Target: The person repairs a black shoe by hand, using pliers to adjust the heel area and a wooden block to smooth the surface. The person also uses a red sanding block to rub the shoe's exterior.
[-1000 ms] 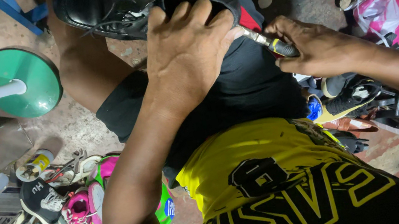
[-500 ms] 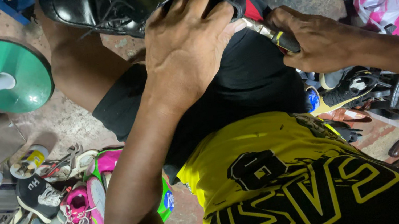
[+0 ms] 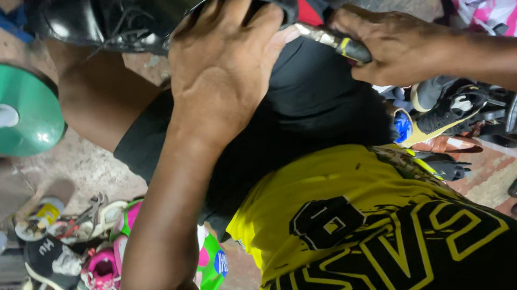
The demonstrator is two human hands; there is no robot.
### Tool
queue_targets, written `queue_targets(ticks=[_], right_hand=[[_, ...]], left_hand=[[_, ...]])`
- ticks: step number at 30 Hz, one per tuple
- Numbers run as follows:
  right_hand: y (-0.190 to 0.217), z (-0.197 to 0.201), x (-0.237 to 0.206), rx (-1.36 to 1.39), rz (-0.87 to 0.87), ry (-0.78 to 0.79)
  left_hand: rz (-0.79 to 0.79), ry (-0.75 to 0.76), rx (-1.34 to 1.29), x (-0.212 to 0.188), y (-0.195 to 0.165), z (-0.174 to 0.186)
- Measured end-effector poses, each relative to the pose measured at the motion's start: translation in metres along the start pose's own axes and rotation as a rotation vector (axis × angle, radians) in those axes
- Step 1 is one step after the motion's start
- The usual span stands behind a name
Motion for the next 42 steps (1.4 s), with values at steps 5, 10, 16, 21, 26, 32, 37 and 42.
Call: queue_targets(ticks=[5, 10, 16, 21, 26, 32, 37, 42], right_hand=[[-0.007, 0.005, -0.007, 0.035, 0.199, -0.044], [-0.004, 0.013, -0.021, -0.001, 0.029, 0.111], [0.011, 0.027, -0.034, -0.039, 0.117, -0.004], [0.014, 0.022, -0.035, -0.010, 0.112, -0.002], [0.011, 0.022, -0.034, -0.082, 0.115, -0.016], [0.010, 0.025, -0.034, -0.121, 0.086, -0.020], [0.015, 0.027, -0.033, -0.110, 0.050, -0.023], [0.014, 0.027, -0.031, -0.161, 0.015, 0.026]], left_hand=[[0.029, 0.001, 0.013, 0.002, -0.004, -0.001], [0.038, 0.063, 0.033, -0.003, -0.004, -0.004], [0.021, 0.042, 0.001, -0.008, -0.001, -0.001], [0.067, 0.094, 0.041, -0.010, 0.003, -0.003], [0.058, 0.099, 0.050, -0.010, 0.002, -0.004], [0.039, 0.095, 0.099, -0.010, -0.002, -0.002], [0.015, 0.103, 0.127, -0.011, -0.005, -0.001], [0.014, 0.094, 0.139, -0.012, -0.004, 0.000]])
Point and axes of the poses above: each hand's wrist, its own x-axis towards the middle knuckle, its own z-axis out of the back of the hand, y = z × x, the point moved 3 cm from there along x, towards the middle knuckle, and after that the axes turned 4 degrees about -x, right-handed, at the moved point
